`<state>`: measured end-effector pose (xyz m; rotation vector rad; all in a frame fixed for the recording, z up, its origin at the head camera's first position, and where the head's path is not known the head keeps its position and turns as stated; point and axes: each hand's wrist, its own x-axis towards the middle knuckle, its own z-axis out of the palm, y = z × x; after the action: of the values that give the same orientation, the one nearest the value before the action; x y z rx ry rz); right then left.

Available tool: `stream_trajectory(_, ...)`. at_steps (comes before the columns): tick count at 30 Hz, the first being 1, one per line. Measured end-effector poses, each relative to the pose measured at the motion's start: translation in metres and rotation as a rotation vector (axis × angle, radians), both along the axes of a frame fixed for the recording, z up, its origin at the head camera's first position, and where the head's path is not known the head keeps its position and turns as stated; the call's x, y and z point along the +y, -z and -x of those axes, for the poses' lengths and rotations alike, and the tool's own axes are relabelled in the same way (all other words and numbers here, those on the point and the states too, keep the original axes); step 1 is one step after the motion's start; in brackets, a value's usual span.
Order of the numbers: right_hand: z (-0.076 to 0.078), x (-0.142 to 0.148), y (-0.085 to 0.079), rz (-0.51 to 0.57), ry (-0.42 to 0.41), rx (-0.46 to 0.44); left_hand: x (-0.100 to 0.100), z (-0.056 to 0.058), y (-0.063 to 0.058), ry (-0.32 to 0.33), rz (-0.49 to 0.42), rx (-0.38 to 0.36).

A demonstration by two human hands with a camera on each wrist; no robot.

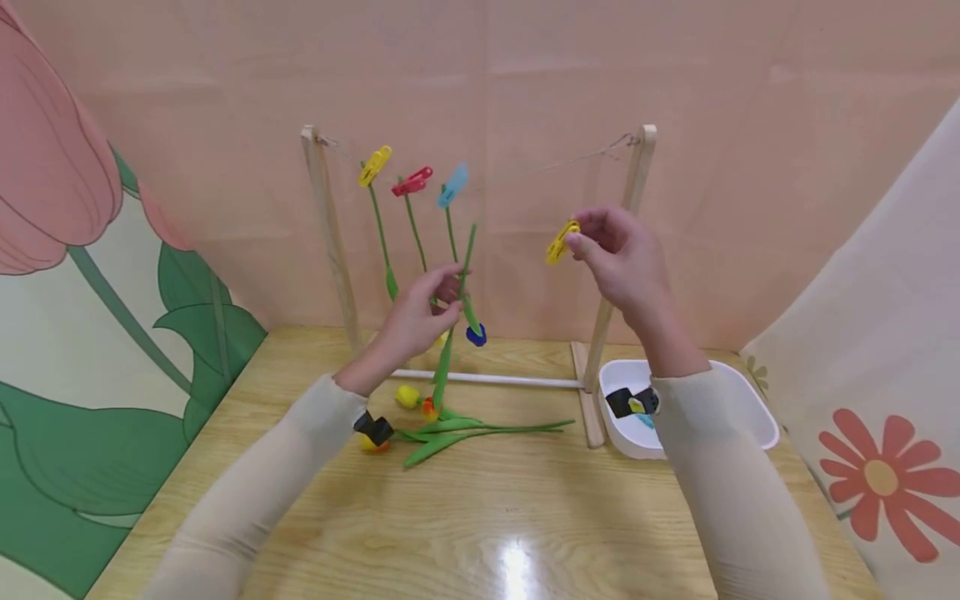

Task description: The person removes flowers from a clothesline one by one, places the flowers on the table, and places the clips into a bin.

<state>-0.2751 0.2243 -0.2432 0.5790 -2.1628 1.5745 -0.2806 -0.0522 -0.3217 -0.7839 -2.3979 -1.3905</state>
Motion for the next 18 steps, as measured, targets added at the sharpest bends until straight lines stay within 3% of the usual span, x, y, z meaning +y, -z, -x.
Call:
stream_trajectory(5, -0.008, 0.014, 0.014, -0.071, 0.047, 0.024, -0.007, -0.004, 0.005, 0.001, 0.018, -0.035)
stream_trajectory(9, -0.010, 0.025, 0.025, -0.116, 0.070, 0.026, -0.010, -0.005, 0.008, 0.011, 0.046, -0.020)
stream_trajectory(18, -0.018, 0.049, 0.051, -0.102, 0.106, -0.072, -0.011, -0.007, 0.015, 0.045, 0.226, 0.015)
